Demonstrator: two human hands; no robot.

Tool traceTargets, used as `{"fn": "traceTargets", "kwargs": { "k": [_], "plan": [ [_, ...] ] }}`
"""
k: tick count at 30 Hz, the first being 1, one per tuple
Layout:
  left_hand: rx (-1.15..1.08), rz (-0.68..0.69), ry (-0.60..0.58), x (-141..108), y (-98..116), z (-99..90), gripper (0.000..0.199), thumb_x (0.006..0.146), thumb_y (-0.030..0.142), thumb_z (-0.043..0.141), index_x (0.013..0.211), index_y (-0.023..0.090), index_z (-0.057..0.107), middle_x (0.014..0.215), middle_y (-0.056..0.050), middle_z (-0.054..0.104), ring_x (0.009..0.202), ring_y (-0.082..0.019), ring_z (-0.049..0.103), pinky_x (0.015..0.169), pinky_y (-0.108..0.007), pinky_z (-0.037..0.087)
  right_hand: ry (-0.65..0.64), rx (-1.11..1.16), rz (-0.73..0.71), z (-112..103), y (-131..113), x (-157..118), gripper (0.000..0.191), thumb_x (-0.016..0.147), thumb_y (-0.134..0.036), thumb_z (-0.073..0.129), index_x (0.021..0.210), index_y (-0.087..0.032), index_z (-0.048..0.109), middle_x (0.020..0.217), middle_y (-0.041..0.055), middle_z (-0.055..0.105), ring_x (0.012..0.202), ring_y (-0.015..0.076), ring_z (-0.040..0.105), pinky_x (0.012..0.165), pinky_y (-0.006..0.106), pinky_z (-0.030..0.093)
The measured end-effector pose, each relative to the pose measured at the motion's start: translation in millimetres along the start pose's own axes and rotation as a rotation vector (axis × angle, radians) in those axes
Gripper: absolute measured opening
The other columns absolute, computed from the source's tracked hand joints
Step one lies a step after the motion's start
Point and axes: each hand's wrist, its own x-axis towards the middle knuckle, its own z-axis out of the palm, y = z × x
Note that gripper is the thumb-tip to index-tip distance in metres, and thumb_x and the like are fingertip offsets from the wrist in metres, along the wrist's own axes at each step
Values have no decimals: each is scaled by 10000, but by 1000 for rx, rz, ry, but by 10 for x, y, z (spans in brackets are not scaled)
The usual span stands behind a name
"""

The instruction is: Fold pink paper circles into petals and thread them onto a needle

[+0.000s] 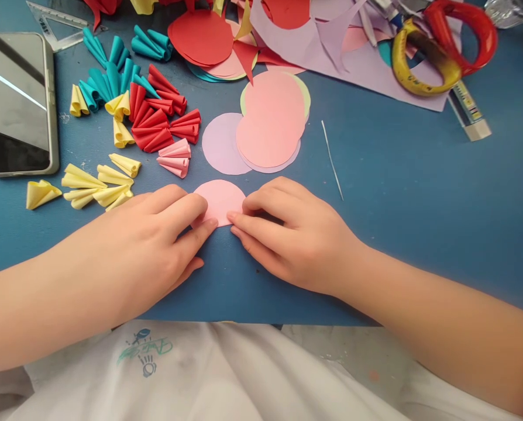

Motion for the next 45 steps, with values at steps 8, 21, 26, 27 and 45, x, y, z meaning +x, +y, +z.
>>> {"fn": "traceTargets", "kwargs": {
  "k": [8,21,26,27,45],
  "plan": [
    [-13,-16,-12,-14,-18,26,525,1317,414,438,1588,268,864,1362,-154,832,1156,-417,787,996,-594,706,4,20,6,3,7,6,291,1182,-28,698,1036,-212,871,1017,87,811,887,269,743,842,452,711],
    [-123,-72,34,-18,-79,74,438,1248,487,595,1559,406,893,1377,-126,850,1186,-420,818,940,-605,739,-9,-49,12,17,2,-16,293,1175,-52,722,998,-231,874,1027,75,826,902,244,734,857,411,717],
    [-35,-8,9,-16,-52,69,523,1309,411,480,1596,233,879,1384,-185,844,1181,-454,801,979,-624,701,47,-117,-20,47,-53,-18,264,1171,-48,734,1067,-220,905,1118,92,869,1006,260,794,876,404,729],
    [-17,3,7,-15,-49,68,537,1312,403,462,1590,207,877,1376,-192,843,1172,-454,797,978,-622,698,48,-120,-41,52,-63,-19,265,1174,-51,734,1085,-222,915,1117,83,877,1010,257,808,877,400,727],
    [10,-22,-6,-79,79,6,528,1223,445,492,1493,338,933,1354,-161,843,1230,-475,771,1039,-632,734,-66,-220,-110,-27,-205,31,362,1128,-31,758,1254,-259,1009,1063,42,926,1020,264,862,873,420,765]
  ]
}}
